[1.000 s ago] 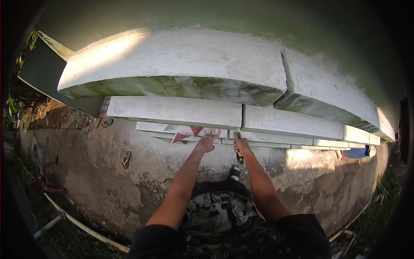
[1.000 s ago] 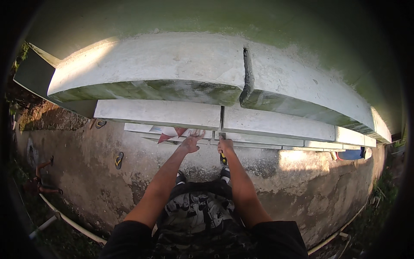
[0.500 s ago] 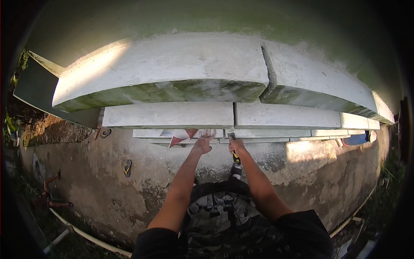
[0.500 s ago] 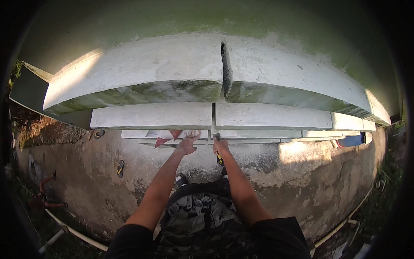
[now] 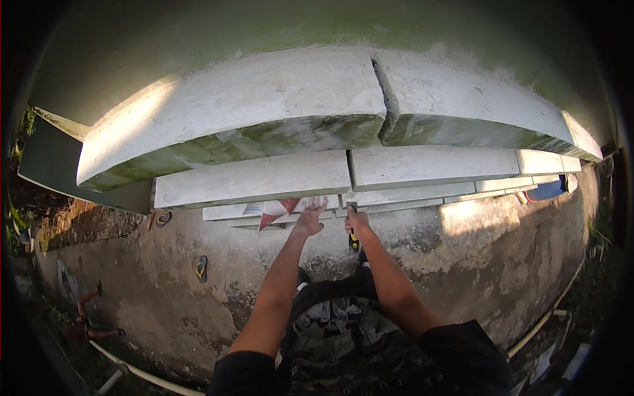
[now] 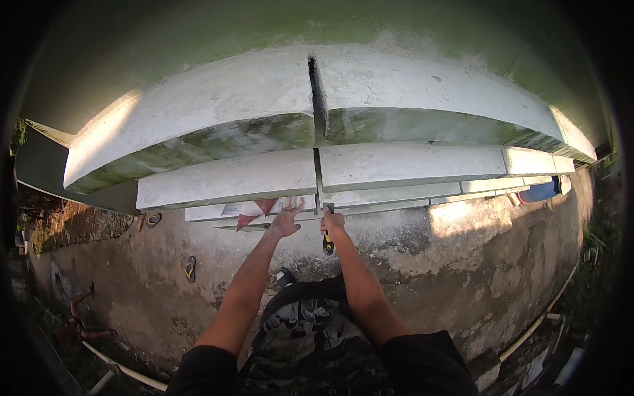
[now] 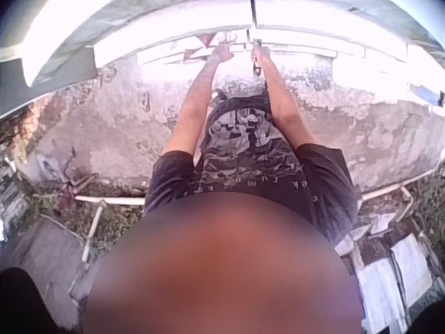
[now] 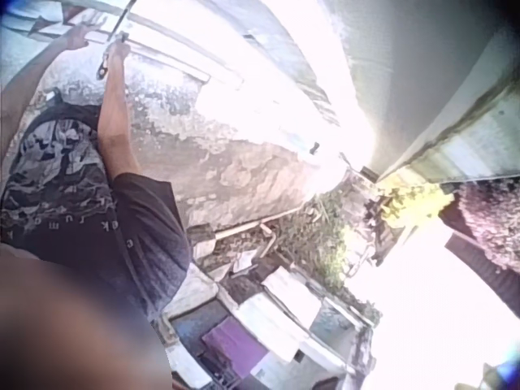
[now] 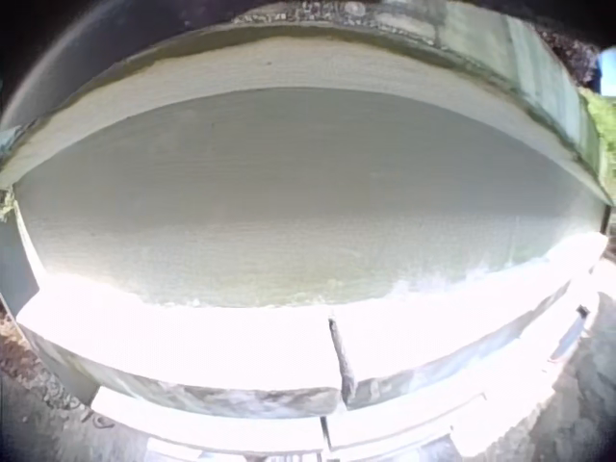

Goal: Sawing a gap into a concrete ledge or step outdoors.

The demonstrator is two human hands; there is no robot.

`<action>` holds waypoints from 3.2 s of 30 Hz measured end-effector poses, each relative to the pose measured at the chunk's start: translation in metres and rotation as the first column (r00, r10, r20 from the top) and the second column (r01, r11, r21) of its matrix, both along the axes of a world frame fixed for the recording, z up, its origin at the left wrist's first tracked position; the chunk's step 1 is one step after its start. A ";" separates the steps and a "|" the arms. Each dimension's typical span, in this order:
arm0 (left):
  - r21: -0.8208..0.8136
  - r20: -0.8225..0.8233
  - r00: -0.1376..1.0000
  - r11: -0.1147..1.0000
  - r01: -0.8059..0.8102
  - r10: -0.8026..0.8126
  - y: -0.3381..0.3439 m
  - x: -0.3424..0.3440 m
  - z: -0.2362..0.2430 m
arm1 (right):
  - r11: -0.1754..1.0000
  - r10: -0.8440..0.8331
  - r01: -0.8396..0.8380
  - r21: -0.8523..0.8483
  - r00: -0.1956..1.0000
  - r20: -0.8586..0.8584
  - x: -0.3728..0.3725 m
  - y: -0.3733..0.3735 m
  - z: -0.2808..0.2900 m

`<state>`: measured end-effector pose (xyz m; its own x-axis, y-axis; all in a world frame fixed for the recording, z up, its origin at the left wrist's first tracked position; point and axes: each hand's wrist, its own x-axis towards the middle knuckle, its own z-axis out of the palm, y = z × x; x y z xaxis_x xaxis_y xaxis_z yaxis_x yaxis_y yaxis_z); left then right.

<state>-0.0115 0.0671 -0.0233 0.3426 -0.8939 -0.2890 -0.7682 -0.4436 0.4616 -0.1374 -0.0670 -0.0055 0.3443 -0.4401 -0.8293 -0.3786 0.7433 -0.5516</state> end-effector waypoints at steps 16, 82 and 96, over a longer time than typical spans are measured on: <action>0.049 -0.070 0.998 0.999 0.012 -0.009 -0.001 0.004 0.001 | 0.978 0.119 -0.111 -0.175 0.992 0.037 -0.008 -0.030 0.008; -0.007 -0.126 0.991 0.999 -0.039 0.038 -0.004 0.005 0.003 | 0.991 0.125 -0.123 -0.049 0.991 0.041 0.002 -0.054 0.004; -0.037 -0.018 0.999 0.998 -0.052 0.051 0.007 0.000 -0.005 | 0.973 0.224 -0.226 -0.046 0.974 -0.039 0.002 -0.042 0.003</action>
